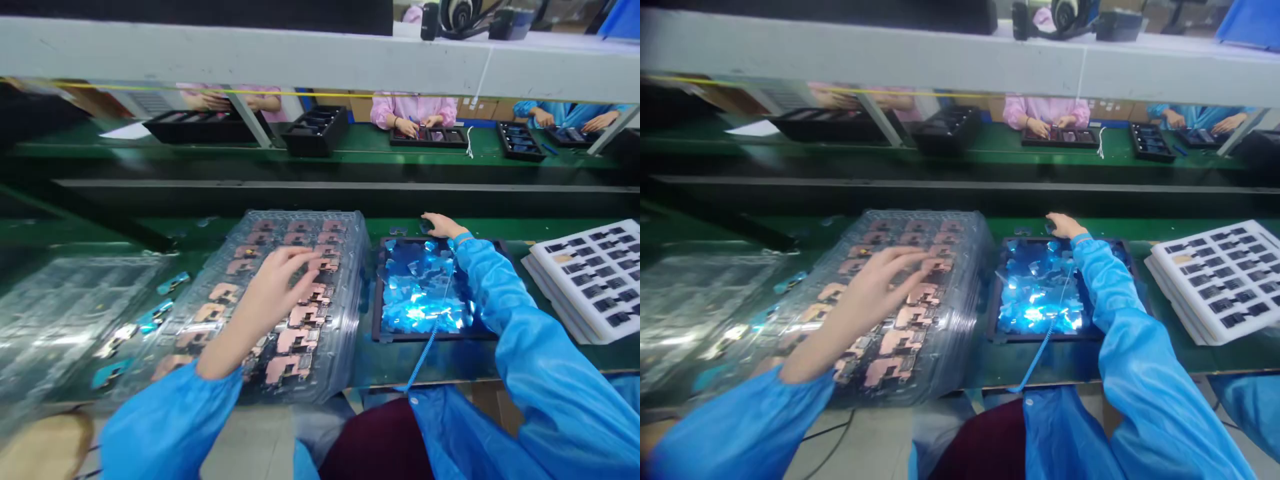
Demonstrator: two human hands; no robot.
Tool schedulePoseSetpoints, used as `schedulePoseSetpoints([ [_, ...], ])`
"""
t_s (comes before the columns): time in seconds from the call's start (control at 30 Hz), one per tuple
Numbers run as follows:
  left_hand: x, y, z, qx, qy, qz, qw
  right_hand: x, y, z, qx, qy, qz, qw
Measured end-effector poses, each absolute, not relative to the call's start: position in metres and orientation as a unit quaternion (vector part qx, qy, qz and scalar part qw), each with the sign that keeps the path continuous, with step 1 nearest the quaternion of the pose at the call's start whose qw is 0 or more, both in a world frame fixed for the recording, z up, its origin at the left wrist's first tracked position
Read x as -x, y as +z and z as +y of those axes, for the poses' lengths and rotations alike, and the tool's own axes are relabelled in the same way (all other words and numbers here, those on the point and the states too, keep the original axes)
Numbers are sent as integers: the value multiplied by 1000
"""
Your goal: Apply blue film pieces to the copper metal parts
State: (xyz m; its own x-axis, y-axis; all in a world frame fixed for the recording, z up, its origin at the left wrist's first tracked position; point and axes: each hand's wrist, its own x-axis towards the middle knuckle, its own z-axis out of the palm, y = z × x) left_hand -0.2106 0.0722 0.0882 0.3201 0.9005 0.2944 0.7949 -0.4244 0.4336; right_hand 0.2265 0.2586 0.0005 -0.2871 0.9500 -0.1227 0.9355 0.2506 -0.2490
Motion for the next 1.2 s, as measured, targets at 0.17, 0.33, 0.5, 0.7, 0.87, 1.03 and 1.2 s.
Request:
schedulePoseSetpoints([
  [0.17, 227, 115, -2, -784, 278, 542, 122, -229, -12, 288, 584, 152, -797, -26],
  [0.33, 229, 128, -53, -754, 295, 570, 137, -230, -2, 283, 606, 116, -785, -50],
  [0.5, 198, 124, -73, -722, 383, 550, 171, -210, 40, 256, 612, 50, -789, 3],
  [0.7, 116, 105, -43, -544, 528, 510, 406, -137, 129, 161, 380, -12, -903, 198],
  [0.87, 87, 89, -13, -394, 645, 471, 455, -97, 158, 64, 248, 5, -938, 243],
  [1.03, 87, 82, -22, -392, 645, 512, 411, -93, 140, 52, 255, 197, -877, 356],
  [1.2, 85, 83, -34, -454, 626, 534, 342, -94, 124, 55, 288, 247, -838, 392],
])
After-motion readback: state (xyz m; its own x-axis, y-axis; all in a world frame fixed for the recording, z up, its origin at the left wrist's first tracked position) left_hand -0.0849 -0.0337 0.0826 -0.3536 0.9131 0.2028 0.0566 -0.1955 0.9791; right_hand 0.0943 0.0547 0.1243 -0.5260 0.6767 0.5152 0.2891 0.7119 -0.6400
